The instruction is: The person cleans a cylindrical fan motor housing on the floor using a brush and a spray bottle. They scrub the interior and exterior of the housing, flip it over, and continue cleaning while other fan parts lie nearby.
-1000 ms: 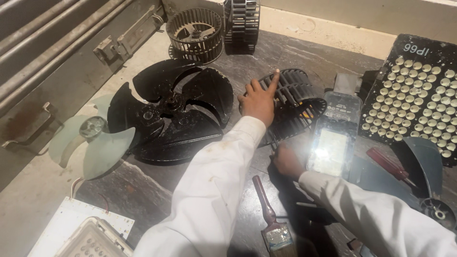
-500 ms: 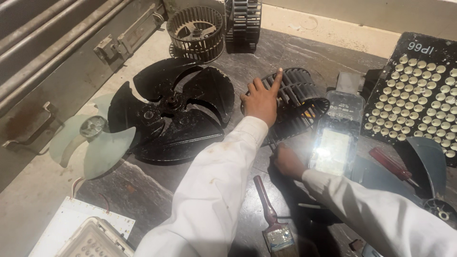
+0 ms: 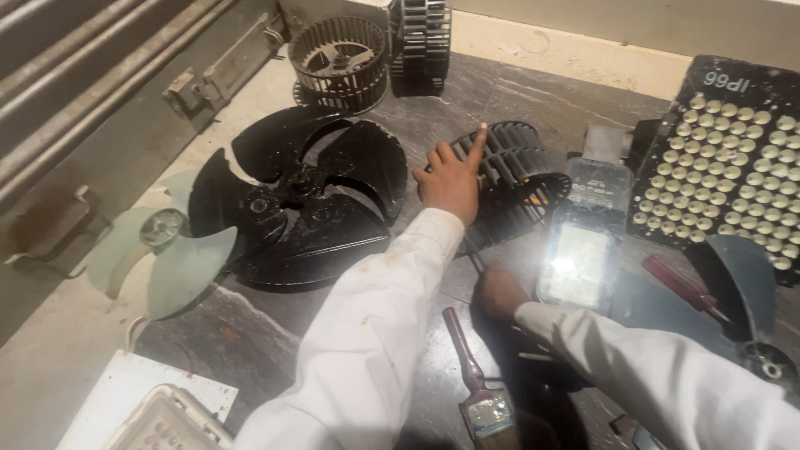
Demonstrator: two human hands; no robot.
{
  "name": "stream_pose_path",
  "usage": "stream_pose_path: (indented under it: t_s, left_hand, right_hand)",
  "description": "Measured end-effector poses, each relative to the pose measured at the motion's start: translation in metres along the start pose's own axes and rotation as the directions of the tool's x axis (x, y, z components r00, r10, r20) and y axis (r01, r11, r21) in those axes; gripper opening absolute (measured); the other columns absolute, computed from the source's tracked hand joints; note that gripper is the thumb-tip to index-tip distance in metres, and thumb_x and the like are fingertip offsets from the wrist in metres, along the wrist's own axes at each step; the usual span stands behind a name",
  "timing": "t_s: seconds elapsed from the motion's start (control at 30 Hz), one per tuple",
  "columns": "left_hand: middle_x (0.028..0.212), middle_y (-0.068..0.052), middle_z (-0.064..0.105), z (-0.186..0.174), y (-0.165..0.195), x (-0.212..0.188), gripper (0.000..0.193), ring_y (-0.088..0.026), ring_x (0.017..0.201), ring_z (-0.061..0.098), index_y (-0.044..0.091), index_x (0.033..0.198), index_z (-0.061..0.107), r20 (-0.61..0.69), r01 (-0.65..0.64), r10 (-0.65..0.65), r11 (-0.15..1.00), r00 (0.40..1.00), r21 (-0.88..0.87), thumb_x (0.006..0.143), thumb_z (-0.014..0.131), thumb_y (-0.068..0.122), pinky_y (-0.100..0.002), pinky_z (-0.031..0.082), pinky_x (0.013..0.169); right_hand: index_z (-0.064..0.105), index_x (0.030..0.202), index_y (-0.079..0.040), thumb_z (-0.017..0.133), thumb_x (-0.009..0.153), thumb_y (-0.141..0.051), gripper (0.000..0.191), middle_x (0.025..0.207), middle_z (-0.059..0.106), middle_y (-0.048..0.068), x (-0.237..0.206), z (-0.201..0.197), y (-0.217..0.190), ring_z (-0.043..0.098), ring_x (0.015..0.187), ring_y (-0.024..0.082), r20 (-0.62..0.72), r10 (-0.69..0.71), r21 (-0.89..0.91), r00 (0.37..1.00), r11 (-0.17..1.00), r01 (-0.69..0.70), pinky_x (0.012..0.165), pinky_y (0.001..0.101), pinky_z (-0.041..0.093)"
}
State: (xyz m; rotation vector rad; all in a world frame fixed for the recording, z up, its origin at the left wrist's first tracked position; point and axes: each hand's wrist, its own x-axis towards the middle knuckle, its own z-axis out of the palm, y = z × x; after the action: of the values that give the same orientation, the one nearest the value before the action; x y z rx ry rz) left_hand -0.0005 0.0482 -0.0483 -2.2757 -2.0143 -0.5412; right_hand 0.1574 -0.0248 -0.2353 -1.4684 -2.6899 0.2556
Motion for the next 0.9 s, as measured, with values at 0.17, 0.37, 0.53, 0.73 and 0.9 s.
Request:
stream_pose_path:
  t_s: [0.17,0.37,0.53,0.73,0.9]
  left_hand:
    - [0.13,-0.021,0.048,-0.001,-0.002,0.003,0.09,-0.037,0.116,0.053,0.044,0.161,0.009,0.021,-0.009,0.009,0.999,1.0,0.033,0.093,0.065,0.023,-0.063,0.046,0.091]
    - [0.128,-0.02,0.048,-0.003,-0.001,0.005,0.092,-0.035,0.116,0.053,0.045,0.161,0.009,0.046,0.002,-0.003,0.999,0.999,0.042,0.093,0.064,0.018,-0.061,0.046,0.089]
    - [0.129,-0.021,0.047,-0.004,0.003,0.007,0.093,-0.036,0.116,0.052,0.044,0.161,0.008,0.061,-0.003,0.001,1.0,0.998,0.021,0.092,0.065,0.018,-0.059,0.046,0.088]
    - [0.129,-0.02,0.047,0.0,-0.001,0.015,0.092,-0.037,0.118,0.052,0.044,0.161,0.008,0.063,0.0,-0.001,1.0,0.998,0.023,0.093,0.065,0.02,-0.059,0.046,0.087]
    - [0.132,-0.02,0.046,0.004,-0.001,0.016,0.092,-0.037,0.12,0.051,0.044,0.161,0.007,0.042,-0.01,0.009,1.0,0.999,0.017,0.093,0.065,0.021,-0.061,0.046,0.09]
  right_hand:
    - [0.06,0.1,0.006,0.057,0.089,-0.015,0.024,0.092,0.068,0.032,0.027,-0.006,0.001,0.067,0.088,0.048,-0.159,0.33,0.256,0.93,0.924,-0.285,0.079,0.0541,0.053]
    - [0.06,0.104,0.004,0.046,0.098,-0.019,0.027,0.098,0.07,0.032,-0.009,-0.022,-0.018,0.068,0.098,0.049,0.094,0.527,0.302,0.845,0.794,-0.528,0.089,0.0547,0.052]
    - [0.057,0.107,0.005,0.041,0.102,-0.022,0.032,0.1,0.07,0.033,-0.027,-0.044,-0.033,0.066,0.102,0.05,0.2,0.524,0.34,0.828,0.755,-0.56,0.092,0.0556,0.051]
    - [0.05,0.109,0.006,0.052,0.096,-0.019,0.029,0.095,0.069,0.034,-0.032,-0.034,-0.032,0.067,0.095,0.052,0.152,0.485,0.322,0.861,0.8,-0.507,0.089,0.0571,0.051]
    - [0.048,0.106,0.007,0.06,0.095,-0.026,0.037,0.098,0.064,0.035,-0.025,-0.007,-0.002,0.064,0.092,0.052,-0.077,0.441,0.412,0.894,0.831,-0.374,0.082,0.0581,0.049]
